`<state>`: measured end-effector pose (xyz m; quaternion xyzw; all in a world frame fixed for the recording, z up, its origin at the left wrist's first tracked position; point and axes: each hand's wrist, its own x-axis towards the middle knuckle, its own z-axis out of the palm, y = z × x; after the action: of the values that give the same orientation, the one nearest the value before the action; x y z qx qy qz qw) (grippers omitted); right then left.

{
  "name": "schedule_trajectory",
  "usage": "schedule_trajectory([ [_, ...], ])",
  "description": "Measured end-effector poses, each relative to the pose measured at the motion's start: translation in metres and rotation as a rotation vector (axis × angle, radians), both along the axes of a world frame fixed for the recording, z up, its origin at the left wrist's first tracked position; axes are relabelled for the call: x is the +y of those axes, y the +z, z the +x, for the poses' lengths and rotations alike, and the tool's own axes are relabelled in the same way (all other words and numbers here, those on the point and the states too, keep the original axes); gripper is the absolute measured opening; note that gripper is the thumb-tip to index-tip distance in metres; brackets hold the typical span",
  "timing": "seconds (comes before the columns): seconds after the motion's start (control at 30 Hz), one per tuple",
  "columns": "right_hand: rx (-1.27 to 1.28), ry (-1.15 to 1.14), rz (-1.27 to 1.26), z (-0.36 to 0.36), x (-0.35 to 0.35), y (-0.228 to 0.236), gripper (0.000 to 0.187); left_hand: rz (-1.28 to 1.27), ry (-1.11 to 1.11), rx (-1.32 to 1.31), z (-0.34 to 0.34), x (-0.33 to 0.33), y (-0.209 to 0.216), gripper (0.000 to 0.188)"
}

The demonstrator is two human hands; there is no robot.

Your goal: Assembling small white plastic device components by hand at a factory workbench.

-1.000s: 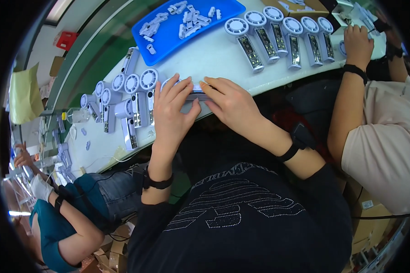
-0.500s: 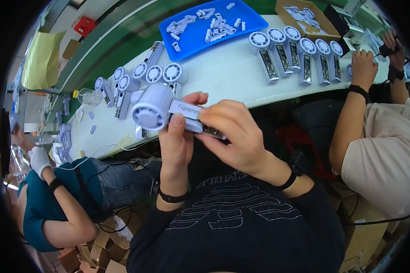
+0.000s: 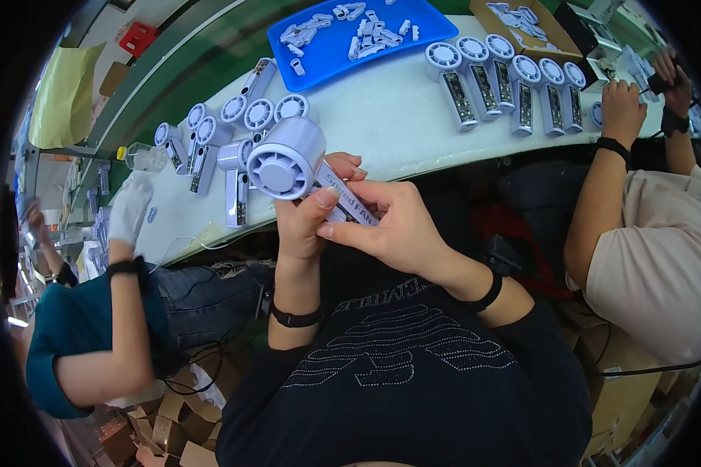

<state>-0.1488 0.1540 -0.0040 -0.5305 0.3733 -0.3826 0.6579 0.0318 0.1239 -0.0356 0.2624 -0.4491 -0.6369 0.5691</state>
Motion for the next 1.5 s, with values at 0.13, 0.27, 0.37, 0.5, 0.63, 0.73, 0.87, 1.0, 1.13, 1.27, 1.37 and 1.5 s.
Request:
schedule_trajectory([
  [0.13,0.004,-0.050,-0.022,0.002,0.002,-0.013,0.035,0.054,-0.014,0.027,-0.001,0.002,-0.009,0.039],
  [0.27,-0.016,-0.040,0.056,-0.003,-0.008,-0.012,0.032,0.161,-0.044,-0.153,0.006,0.000,0.006,0.042],
  [0.37,0.138,0.095,0.180,-0.011,-0.015,-0.002,0.033,0.205,-0.080,-0.179,0.008,0.002,0.006,0.045],
  [0.5,0.100,0.066,0.136,-0.010,-0.010,-0.001,0.031,0.176,-0.125,-0.102,0.011,0.003,0.006,0.050],
  [0.63,0.117,0.016,0.029,-0.008,-0.004,-0.003,0.026,0.126,-0.114,-0.157,0.012,0.003,0.005,0.052],
  [0.73,0.140,0.005,0.043,-0.007,-0.003,0.001,0.024,0.132,-0.105,-0.104,0.011,0.003,-0.002,0.050],
  [0.87,0.212,-0.052,-0.100,-0.004,0.005,0.001,0.025,-0.023,-0.072,0.012,0.001,0.000,-0.011,0.044],
  [1.0,0.055,-0.003,0.100,-0.010,-0.002,-0.014,0.030,0.210,-0.061,0.015,-0.008,0.004,0.002,0.039],
  [1.13,-0.240,0.165,0.374,-0.025,-0.014,-0.026,0.037,0.391,-0.105,-0.447,0.000,0.007,0.030,0.049],
  [1.27,-0.638,0.330,0.450,-0.029,-0.010,-0.034,0.044,0.447,-0.325,-0.145,0.003,0.012,0.040,0.064],
  [1.37,-0.784,0.366,0.442,-0.030,-0.010,-0.033,0.049,-0.461,-0.058,-0.640,-0.010,0.013,0.027,0.081],
  [1.5,-0.753,0.314,0.408,-0.028,-0.007,-0.038,0.054,0.109,-0.205,-0.513,-0.020,0.038,0.049,0.095],
])
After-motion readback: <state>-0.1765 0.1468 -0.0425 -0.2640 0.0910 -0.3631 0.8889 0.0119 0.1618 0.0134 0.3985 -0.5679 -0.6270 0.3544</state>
